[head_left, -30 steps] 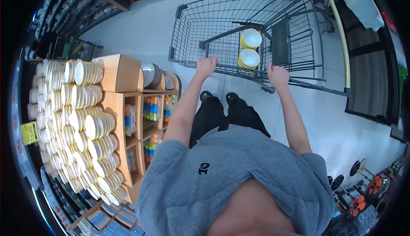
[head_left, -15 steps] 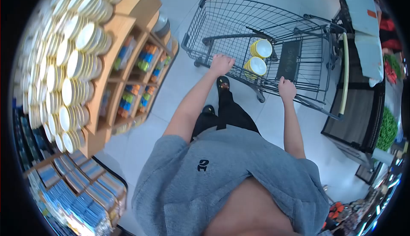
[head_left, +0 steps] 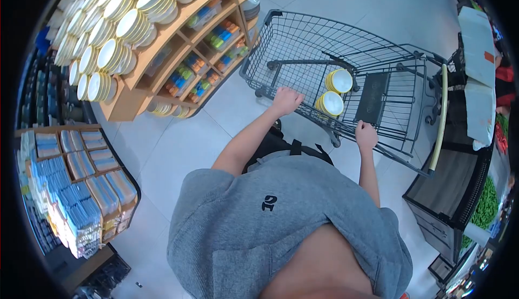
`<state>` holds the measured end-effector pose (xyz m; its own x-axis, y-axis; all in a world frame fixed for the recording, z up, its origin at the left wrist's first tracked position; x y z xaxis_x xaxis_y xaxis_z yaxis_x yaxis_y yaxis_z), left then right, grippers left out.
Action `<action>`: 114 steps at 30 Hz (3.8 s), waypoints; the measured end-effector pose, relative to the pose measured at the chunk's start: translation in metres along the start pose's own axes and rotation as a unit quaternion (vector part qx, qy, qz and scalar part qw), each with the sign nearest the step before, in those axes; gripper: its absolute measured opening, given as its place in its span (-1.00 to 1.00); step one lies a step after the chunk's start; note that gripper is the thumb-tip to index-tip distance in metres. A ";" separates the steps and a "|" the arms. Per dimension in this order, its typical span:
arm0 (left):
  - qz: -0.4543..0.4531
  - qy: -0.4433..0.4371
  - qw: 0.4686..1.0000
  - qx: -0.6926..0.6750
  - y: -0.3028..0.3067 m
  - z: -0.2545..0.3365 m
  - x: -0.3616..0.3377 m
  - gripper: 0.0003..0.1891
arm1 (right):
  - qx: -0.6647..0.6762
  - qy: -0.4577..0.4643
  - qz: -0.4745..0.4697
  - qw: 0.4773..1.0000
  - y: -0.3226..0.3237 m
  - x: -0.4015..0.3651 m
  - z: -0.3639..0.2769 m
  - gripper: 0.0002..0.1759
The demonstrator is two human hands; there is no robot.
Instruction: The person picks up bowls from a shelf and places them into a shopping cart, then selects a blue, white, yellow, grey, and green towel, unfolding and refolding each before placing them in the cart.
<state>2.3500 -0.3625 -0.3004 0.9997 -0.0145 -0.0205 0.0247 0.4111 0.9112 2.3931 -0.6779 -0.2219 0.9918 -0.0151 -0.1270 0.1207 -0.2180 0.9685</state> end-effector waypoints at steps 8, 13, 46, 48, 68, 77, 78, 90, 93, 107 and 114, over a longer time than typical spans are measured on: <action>0.061 0.072 0.996 0.010 0.037 0.044 -0.110 -0.55 | 0.021 0.072 -0.049 0.996 0.051 -0.095 0.003 -0.44; 0.068 0.144 0.987 0.032 0.029 0.092 -0.184 -0.62 | -0.005 0.109 -0.096 0.989 0.069 -0.138 0.043 -0.43; 0.233 0.251 0.936 -0.080 0.030 0.241 -0.590 -0.68 | -0.060 0.225 -0.167 0.958 0.145 -0.480 0.106 -0.40; 0.284 0.281 0.916 -0.034 0.045 0.235 -0.616 -0.70 | -0.061 0.257 -0.197 0.944 0.136 -0.489 0.087 -0.36; 0.390 0.528 0.742 -0.134 0.122 0.234 -0.568 -0.44 | -0.002 0.727 -0.086 0.682 0.250 -0.487 -0.132 -0.82; 0.438 0.282 0.829 -0.205 0.140 0.224 -0.525 -0.56 | 0.010 0.740 -0.122 0.661 0.184 -0.474 -0.206 -0.66; 0.445 0.277 0.824 -0.216 0.142 0.220 -0.526 -0.57 | 0.014 0.743 -0.134 0.655 0.184 -0.473 -0.212 -0.65; 0.464 0.341 0.792 -0.203 0.142 0.191 -0.531 -0.66 | 0.029 0.764 -0.301 0.570 0.174 -0.479 -0.219 -0.68; 0.468 0.351 0.787 -0.193 0.126 0.223 -0.532 -0.72 | 0.013 0.726 -0.548 0.416 0.244 -0.487 -0.151 -0.64; 0.418 0.482 0.715 -0.285 0.228 0.281 -0.541 -0.50 | -0.046 0.764 -0.581 -0.279 0.496 -0.410 -0.093 -0.84; 0.239 0.588 0.753 -0.172 0.213 0.254 -0.489 -0.52 | 0.143 0.793 -0.527 -0.270 0.519 -0.395 -0.107 -0.88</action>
<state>1.8647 -0.4994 0.0083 0.2028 0.9444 -0.2589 -0.5418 0.3285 0.7737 2.0681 -0.6808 0.3542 -0.7565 -0.3703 0.5391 0.0296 0.8040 0.5938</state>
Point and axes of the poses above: each hand's wrist, its own x-axis towards the middle knuckle, its own y-axis out of the back of the hand, z = x × y, the point moved 7 cm from there along x, towards the middle knuckle, and after that the axes turned 8 degrees about x, right-handed, at the moved point
